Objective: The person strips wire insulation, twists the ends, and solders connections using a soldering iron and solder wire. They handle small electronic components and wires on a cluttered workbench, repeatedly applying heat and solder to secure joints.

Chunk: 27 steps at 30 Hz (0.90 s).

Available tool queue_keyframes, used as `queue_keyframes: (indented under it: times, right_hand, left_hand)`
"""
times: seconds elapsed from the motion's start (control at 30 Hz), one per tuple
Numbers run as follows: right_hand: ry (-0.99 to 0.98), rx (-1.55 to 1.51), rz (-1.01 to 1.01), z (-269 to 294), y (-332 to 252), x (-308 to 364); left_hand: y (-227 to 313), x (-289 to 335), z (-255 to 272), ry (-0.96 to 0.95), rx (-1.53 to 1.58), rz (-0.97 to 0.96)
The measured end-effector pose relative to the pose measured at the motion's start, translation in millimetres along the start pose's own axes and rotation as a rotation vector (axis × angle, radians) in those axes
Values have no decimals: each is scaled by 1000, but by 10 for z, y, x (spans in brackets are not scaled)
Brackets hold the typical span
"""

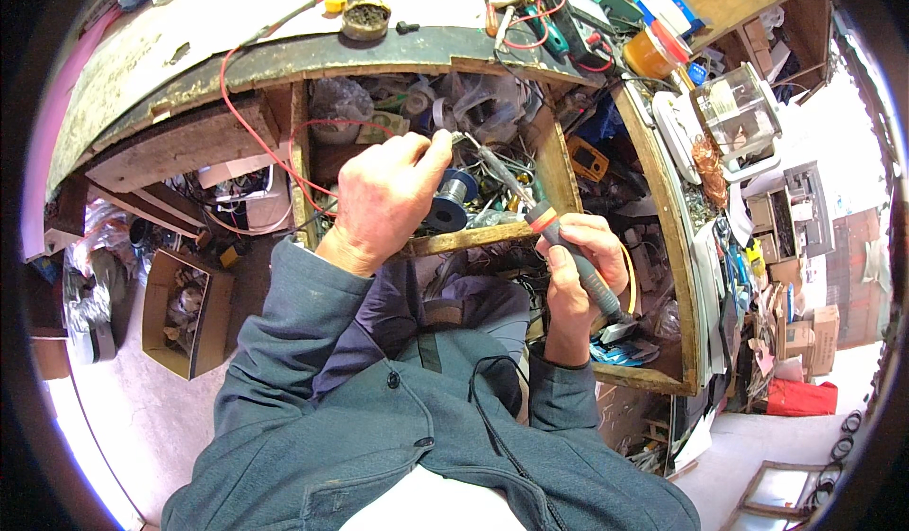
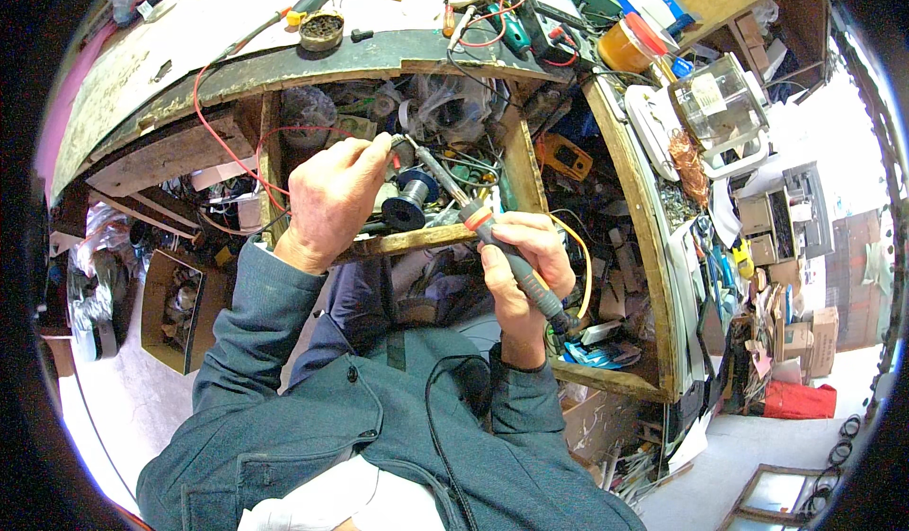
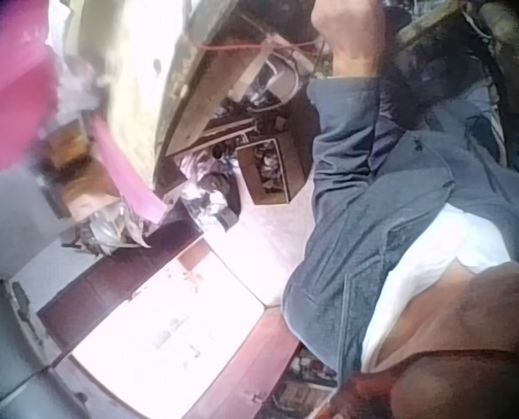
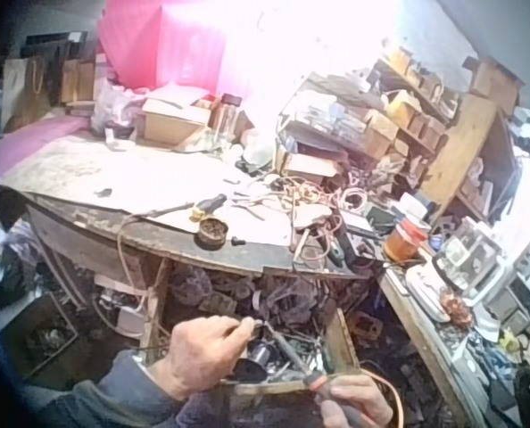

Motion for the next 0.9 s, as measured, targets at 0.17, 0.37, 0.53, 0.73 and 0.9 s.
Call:
queue_keyframes:
  times: [0.17, 0.37, 0.53, 0.73, 0.9]
  right_hand:
    - [23, -2, 5, 18, 21, 4]
    - [74, -37, 10, -14, 24, -36]
    - [167, -54, -46, -66, 13, -52]
    - [207, -81, -111, -129, -38, -75]
    - [179, -97, -113, -152, -46, -67]
  left_hand:
    - [2, -18, 5, 31, 105, 46]
    - [-150, 28, -89, 11, 720, 398]
    - [-221, 4, -46, -143, 1439, 930]
    - [-259, 14, -28, -120, 1677, 1099]
    - [-265, 24, -16, -131, 1796, 1129]
Point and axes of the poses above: each hand's wrist, its own x-axis away from the middle knuckle, its own z-axis out of the back of the hand, y = z × x, the point moved 3 cm from there along -x, towards the middle knuckle, and after that the axes turned 11 degrees about x, right-handed, at the moved point
